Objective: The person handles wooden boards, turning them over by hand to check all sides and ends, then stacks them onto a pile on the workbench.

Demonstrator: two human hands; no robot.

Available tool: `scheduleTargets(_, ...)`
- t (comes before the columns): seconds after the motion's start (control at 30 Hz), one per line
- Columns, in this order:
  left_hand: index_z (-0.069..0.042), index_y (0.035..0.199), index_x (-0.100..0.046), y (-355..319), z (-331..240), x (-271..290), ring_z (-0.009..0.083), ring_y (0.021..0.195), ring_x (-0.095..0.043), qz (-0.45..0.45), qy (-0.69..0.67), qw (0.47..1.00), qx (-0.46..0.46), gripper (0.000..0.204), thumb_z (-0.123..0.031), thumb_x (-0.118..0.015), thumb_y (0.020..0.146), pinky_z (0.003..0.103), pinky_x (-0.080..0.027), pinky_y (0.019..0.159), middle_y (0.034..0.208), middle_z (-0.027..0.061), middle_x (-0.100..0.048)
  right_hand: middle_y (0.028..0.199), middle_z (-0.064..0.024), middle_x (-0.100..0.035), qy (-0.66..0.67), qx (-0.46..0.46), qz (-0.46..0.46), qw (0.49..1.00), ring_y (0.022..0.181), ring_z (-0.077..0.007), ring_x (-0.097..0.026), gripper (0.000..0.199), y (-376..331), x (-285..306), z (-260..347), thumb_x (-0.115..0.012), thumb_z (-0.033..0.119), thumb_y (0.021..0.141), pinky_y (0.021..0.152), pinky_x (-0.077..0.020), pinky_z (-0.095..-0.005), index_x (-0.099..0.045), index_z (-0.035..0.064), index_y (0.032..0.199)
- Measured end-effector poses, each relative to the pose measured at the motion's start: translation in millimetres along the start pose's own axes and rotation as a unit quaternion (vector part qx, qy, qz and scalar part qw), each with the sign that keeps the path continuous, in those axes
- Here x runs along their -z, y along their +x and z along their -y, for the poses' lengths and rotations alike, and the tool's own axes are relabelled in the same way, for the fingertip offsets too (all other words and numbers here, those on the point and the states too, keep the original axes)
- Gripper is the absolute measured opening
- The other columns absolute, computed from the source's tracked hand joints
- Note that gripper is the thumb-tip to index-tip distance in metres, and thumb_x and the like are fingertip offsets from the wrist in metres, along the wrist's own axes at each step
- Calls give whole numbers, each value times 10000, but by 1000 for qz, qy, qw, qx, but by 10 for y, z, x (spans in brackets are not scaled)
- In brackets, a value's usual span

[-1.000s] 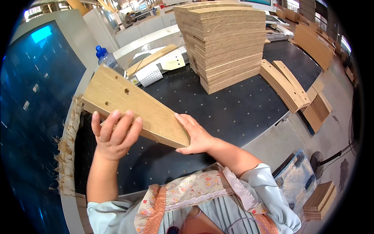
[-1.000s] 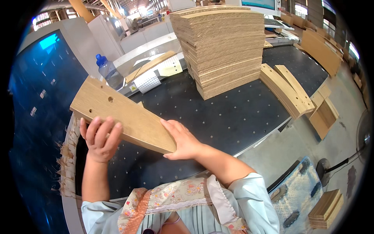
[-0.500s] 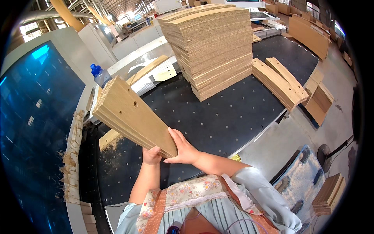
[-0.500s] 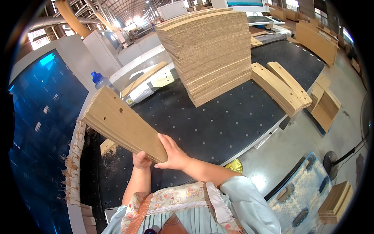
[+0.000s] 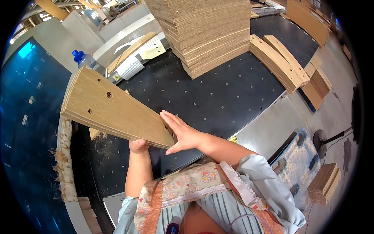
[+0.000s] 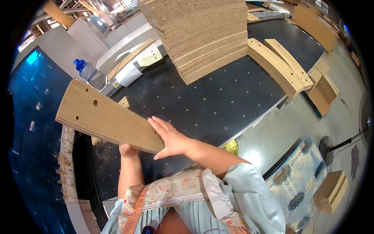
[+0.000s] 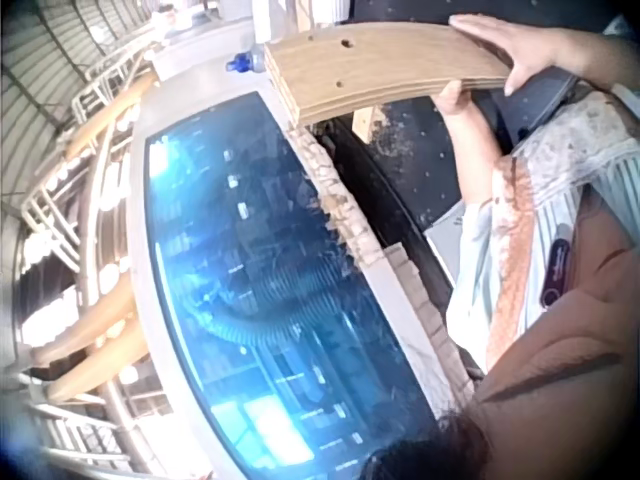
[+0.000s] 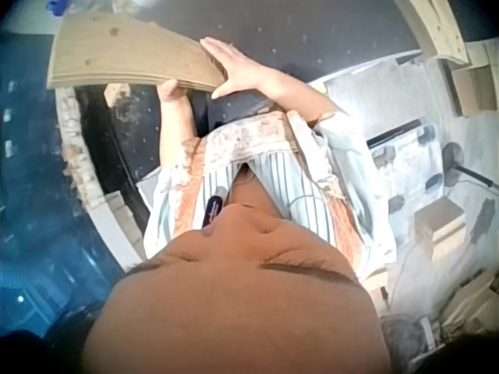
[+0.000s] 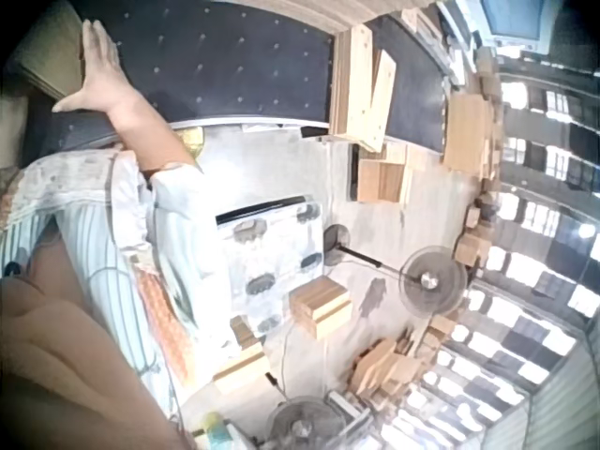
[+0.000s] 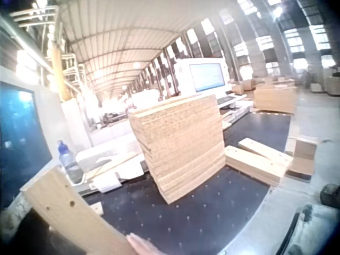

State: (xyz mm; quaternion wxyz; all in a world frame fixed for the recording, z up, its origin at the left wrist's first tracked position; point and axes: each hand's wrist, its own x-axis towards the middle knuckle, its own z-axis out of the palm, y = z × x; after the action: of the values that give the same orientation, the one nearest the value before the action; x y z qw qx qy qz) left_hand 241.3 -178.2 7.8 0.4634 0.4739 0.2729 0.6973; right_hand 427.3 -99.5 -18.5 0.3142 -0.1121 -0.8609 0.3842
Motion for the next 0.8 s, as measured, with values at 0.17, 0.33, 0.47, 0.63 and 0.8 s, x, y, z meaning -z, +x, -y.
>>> scheduleTargets(0.17,-29,1372,-296,221,-1,-188,318,1248,-397,14,73,995,-68,1006,-352,-813,572,445,-337,1037,1358,179,-378,1361,-248,-268,-31,25,-88,995,1247,-424,-322,1181,41,-217,-54,-829,338,551,1034,-308,-452,-106,33,1434)
scheduleTargets(0.33,-5,1365,-294,164,30,-52,334,1261,-380,52,-17,999,-1,946,-283,-770,597,451,-307,1055,1367,191,-369,1301,-259,-317,-66,15,-130,989,1201,-435,-355,1169,59,-314,-18,-821,321,549,1009,-328,-461,-114,27,1432)
scheduleTargets(0.47,5,1336,-342,149,65,62,328,1217,-437,55,-94,994,13,863,-267,-742,621,446,-354,1030,1319,177,-431,1318,-240,-313,-75,17,-125,989,1212,-426,-346,1180,96,-283,113,-824,306,536,1012,-297,-493,-111,19,1432)
scheduleTargets(0.63,-2,1320,-376,350,57,-352,313,1186,-478,143,-183,972,20,791,-352,-678,679,452,-400,999,1296,169,-465,1300,-224,-328,-63,-6,-155,986,1198,-404,-361,1113,-15,70,328,-799,240,545,1005,-308,-471,-157,76,1439)
scheduleTargets(0.8,-4,1320,-373,493,246,-793,310,1154,-506,170,-154,972,42,730,-324,-645,723,434,-416,984,1266,165,-492,1250,-193,-360,25,8,-218,976,1177,-371,-389,1096,-350,390,289,-773,190,539,981,-354,-422,-163,125,1446)
